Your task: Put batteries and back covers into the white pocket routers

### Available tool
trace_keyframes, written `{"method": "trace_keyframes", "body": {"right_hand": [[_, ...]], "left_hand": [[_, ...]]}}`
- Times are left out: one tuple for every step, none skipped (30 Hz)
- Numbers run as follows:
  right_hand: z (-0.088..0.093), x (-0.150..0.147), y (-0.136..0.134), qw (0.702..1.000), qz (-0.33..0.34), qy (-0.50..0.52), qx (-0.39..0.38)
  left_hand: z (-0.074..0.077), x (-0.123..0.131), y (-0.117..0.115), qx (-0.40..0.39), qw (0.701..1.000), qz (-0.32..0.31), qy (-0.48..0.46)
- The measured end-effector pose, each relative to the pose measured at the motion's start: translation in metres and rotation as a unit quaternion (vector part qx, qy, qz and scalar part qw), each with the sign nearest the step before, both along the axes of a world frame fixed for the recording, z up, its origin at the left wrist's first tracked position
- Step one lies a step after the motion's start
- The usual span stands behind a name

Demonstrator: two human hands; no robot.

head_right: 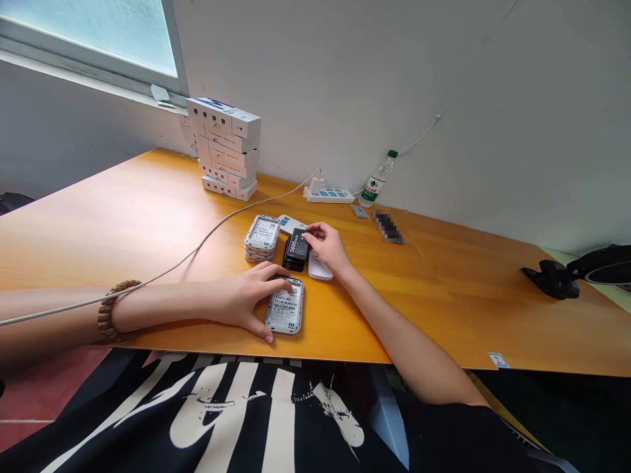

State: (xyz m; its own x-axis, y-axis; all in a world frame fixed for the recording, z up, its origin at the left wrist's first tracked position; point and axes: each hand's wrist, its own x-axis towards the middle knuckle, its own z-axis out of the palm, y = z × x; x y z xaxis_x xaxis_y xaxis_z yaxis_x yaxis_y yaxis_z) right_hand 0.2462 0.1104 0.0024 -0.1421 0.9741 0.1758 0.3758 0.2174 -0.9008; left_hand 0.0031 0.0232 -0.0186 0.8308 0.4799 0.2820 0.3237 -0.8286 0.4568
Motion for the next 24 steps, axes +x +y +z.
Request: {"method": "trace_keyframes", "body": {"right_hand": [[-0.001,0.001,0.000,0.999,0.004,-0.028,0.026],[-0.001,0.002,0.000,0.997,0.007,-0.056,0.055],[-0.001,0.003,0.001,0.993,0.012,-0.084,0.082],[-0.001,0.005,0.001,0.988,0.020,-0.114,0.106],[-0.001,0.007,0.001,0.981,0.033,-0.146,0.127],[0.000,0.009,0.001,0.972,0.051,-0.176,0.144],[0.001,0.011,0.001,0.964,0.074,-0.202,0.157],[0.003,0.014,0.000,0.957,0.100,-0.221,0.162],[0.004,0.017,-0.001,0.951,0.126,-0.233,0.158],[0.006,0.020,-0.002,0.948,0.151,-0.241,0.144],[0.007,0.022,-0.003,0.946,0.171,-0.244,0.125],[0.008,0.024,-0.004,0.945,0.187,-0.247,0.105],[0.008,0.026,-0.005,0.944,0.198,-0.249,0.091],[0.008,0.027,-0.006,0.942,0.206,-0.251,0.084],[0.008,0.027,-0.006,0.940,0.214,-0.252,0.083],[0.007,0.027,-0.007,0.939,0.221,-0.250,0.086],[0.006,0.027,-0.007,0.938,0.226,-0.247,0.092],[0.005,0.026,-0.007,0.937,0.232,-0.243,0.097],[0.004,0.026,-0.006,0.936,0.237,-0.238,0.101],[0.002,0.025,-0.006,0.936,0.240,-0.234,0.105],[0.002,0.025,-0.006,0.936,0.242,-0.231,0.107],[0.001,0.025,-0.005,0.936,0.242,-0.232,0.108],[0.001,0.025,-0.005,0.935,0.241,-0.235,0.108],[0.002,0.026,-0.005,0.934,0.240,-0.240,0.109]], "left_hand": [[0.000,0.000,0.000,0.002,1.000,0.000,0.000],[0.000,0.000,0.000,0.005,1.000,0.000,0.000],[0.001,0.000,0.000,0.007,1.000,0.000,0.000],[0.001,0.000,0.000,0.008,1.000,-0.001,0.000],[0.001,0.000,0.000,0.008,1.000,-0.001,0.000],[0.001,0.000,0.001,0.007,1.000,-0.001,-0.001],[0.000,0.000,0.001,0.006,1.000,-0.002,-0.003],[0.000,-0.001,0.002,0.003,1.000,-0.003,-0.005],[0.000,-0.001,0.002,0.001,1.000,-0.004,-0.008],[-0.001,-0.001,0.003,-0.002,1.000,-0.006,-0.010],[-0.001,-0.001,0.002,-0.004,1.000,-0.008,-0.013],[-0.001,-0.001,0.002,-0.006,1.000,-0.012,-0.015],[0.000,0.000,0.001,-0.007,1.000,-0.017,-0.019],[0.001,0.000,0.001,-0.004,0.999,-0.022,-0.024],[0.004,0.000,0.000,0.002,0.999,-0.026,-0.033],[0.007,0.000,-0.001,0.011,0.998,-0.026,-0.047],[0.011,-0.001,-0.001,0.024,0.997,-0.024,-0.067],[0.016,-0.003,0.001,0.041,0.995,-0.020,-0.094],[0.021,-0.005,0.004,0.058,0.990,-0.014,-0.126],[0.026,-0.009,0.008,0.079,0.984,-0.009,-0.161],[0.030,-0.014,0.015,0.104,0.975,-0.005,-0.194],[0.033,-0.019,0.024,0.121,0.968,0.014,-0.220],[0.034,-0.026,0.034,0.123,0.962,0.042,-0.241],[0.034,-0.032,0.045,0.114,0.957,0.064,-0.258]]}}
